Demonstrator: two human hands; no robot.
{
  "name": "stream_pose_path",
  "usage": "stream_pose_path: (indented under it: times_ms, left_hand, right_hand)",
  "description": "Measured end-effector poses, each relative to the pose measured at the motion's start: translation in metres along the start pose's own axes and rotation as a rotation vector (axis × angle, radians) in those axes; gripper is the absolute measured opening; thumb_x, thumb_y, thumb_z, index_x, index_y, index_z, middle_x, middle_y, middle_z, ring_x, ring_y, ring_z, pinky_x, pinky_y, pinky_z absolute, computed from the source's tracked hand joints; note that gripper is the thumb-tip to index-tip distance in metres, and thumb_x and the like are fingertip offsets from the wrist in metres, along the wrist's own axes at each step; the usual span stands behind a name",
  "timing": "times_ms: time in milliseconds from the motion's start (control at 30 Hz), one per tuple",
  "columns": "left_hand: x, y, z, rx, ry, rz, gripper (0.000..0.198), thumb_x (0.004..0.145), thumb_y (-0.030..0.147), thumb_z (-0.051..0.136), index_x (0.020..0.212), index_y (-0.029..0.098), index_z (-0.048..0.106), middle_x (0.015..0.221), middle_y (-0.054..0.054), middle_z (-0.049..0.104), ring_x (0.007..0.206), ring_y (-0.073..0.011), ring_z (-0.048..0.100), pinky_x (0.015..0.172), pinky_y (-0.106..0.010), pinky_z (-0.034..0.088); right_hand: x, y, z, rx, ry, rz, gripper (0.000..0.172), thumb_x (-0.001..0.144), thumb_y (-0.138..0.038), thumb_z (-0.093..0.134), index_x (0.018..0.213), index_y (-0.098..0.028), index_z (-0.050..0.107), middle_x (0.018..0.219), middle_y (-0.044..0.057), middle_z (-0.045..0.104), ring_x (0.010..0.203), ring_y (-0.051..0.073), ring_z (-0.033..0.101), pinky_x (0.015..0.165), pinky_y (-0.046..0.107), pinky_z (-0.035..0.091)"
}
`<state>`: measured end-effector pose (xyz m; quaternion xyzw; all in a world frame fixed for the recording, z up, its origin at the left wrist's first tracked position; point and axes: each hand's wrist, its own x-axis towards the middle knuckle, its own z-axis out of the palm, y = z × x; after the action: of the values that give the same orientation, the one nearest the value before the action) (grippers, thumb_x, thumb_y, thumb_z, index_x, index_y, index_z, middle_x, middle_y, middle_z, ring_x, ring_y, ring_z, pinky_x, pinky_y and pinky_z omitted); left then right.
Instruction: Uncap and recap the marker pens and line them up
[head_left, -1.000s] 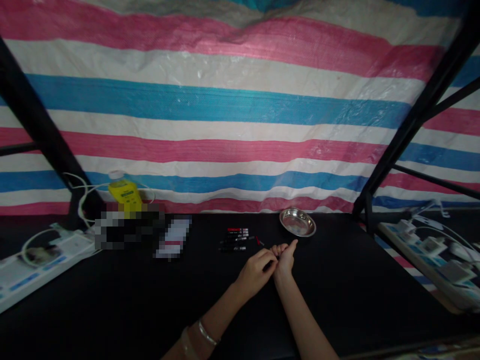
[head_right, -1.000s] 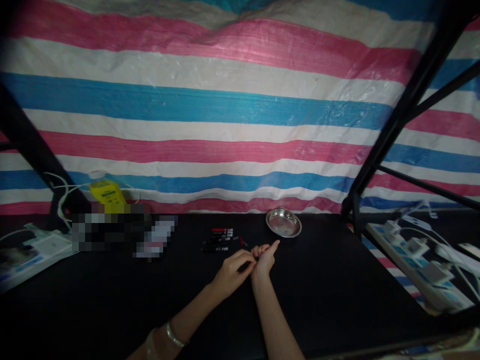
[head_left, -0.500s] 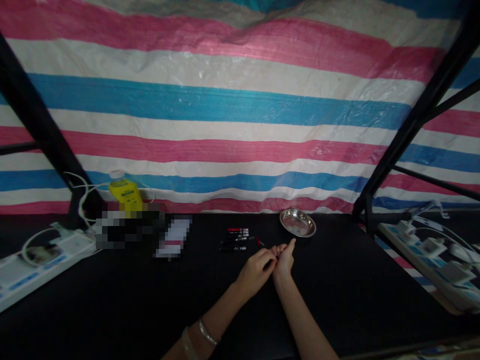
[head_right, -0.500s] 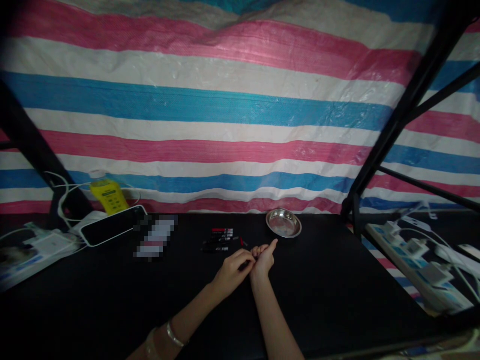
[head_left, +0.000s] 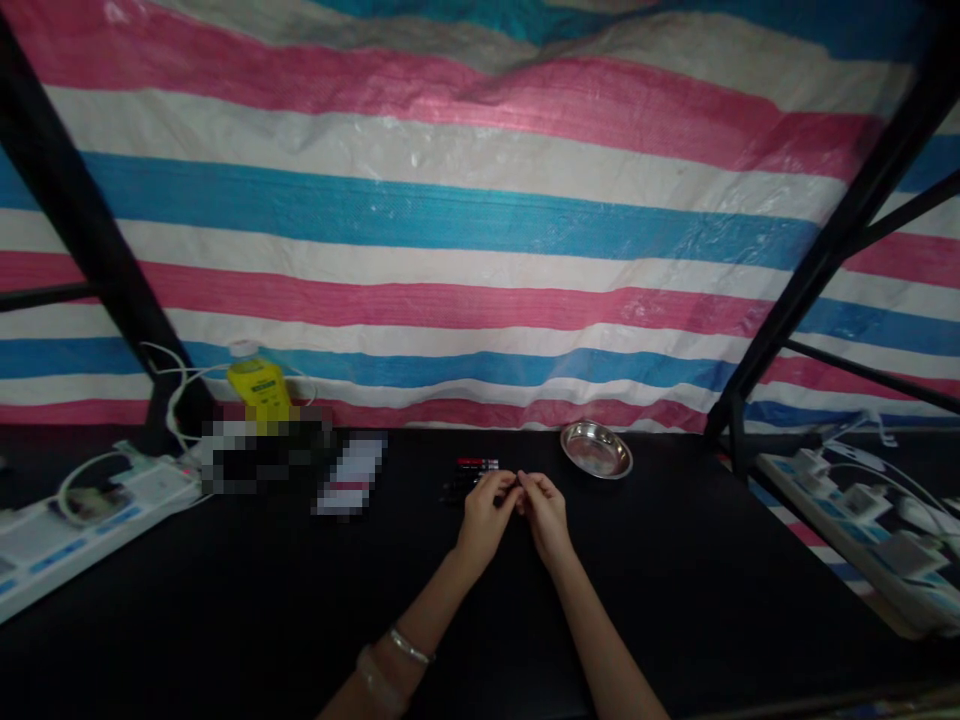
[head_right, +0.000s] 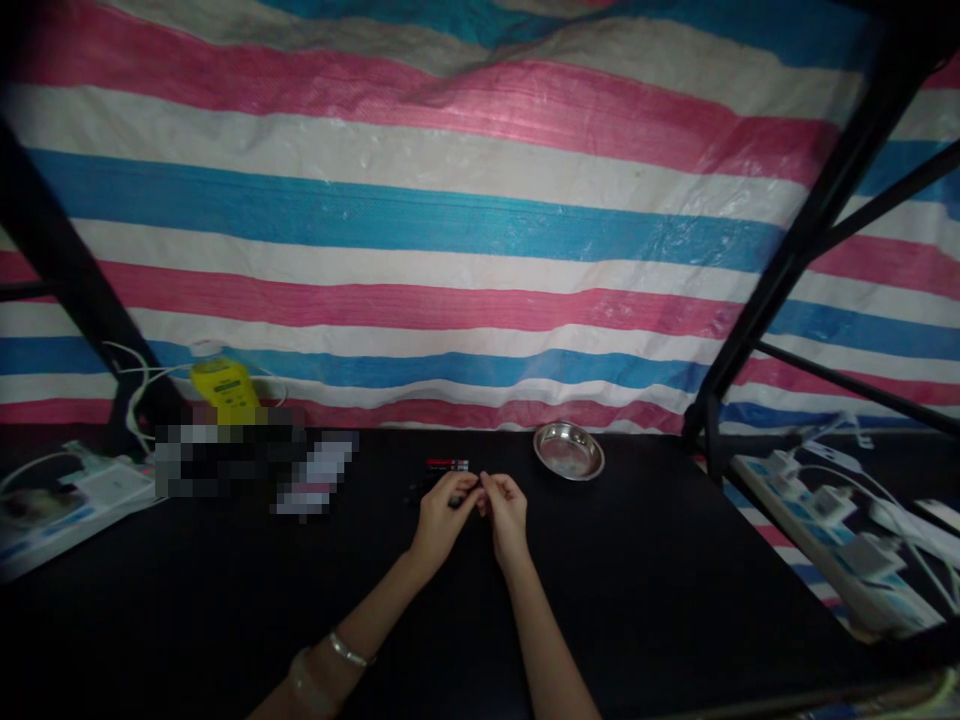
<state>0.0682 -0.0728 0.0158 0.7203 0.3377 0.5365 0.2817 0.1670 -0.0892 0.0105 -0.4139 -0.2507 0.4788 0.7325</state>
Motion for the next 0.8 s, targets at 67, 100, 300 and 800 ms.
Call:
stream_pose_path:
  times_ms: [67,100,300,800]
  left_hand:
    - [0.004,-0.007,-0.004,0.017,0.031,-0.04,0.013,0.077,0.019,0.058,0.09,0.018,0.059,0.083,-0.002,0.063,0.073,-0.0131,0.063,0.067,-0.025,0.055]
    - [0.005,-0.01,-0.006,0.029,0.036,-0.048,0.015,0.077,0.019,0.058,0.092,0.018,0.059,0.085,-0.002,0.064,0.074,-0.0135,0.064,0.067,-0.026,0.055]
    - [0.007,-0.017,-0.014,0.168,-0.038,-0.003,0.026,0.077,0.013,0.053,0.102,0.019,0.057,0.09,-0.003,0.065,0.081,-0.0148,0.063,0.076,-0.03,0.053]
    - [0.009,0.008,-0.019,0.42,-0.291,0.116,0.042,0.073,0.019,0.059,0.115,0.019,0.051,0.108,-0.007,0.063,0.103,-0.0213,0.057,0.091,-0.037,0.041]
  right_hand:
    - [0.0,0.001,0.0,0.028,-0.025,0.065,0.033,0.05,-0.036,0.081,0.066,-0.015,0.062,0.053,-0.002,0.06,0.043,0.007,0.048,0.04,0.018,0.034]
    - [0.0,0.001,0.0,0.038,-0.029,0.101,0.034,0.048,-0.034,0.082,0.07,-0.015,0.064,0.057,0.0,0.063,0.046,0.008,0.052,0.042,0.018,0.036]
    - [-0.003,0.004,-0.002,0.054,-0.119,0.21,0.04,0.052,-0.026,0.082,0.088,-0.017,0.067,0.071,0.003,0.069,0.06,0.012,0.062,0.053,0.02,0.047]
    - [-0.001,0.005,-0.004,0.127,-0.028,0.208,0.038,0.047,-0.017,0.081,0.082,-0.015,0.066,0.074,0.005,0.071,0.061,0.015,0.066,0.057,0.024,0.052]
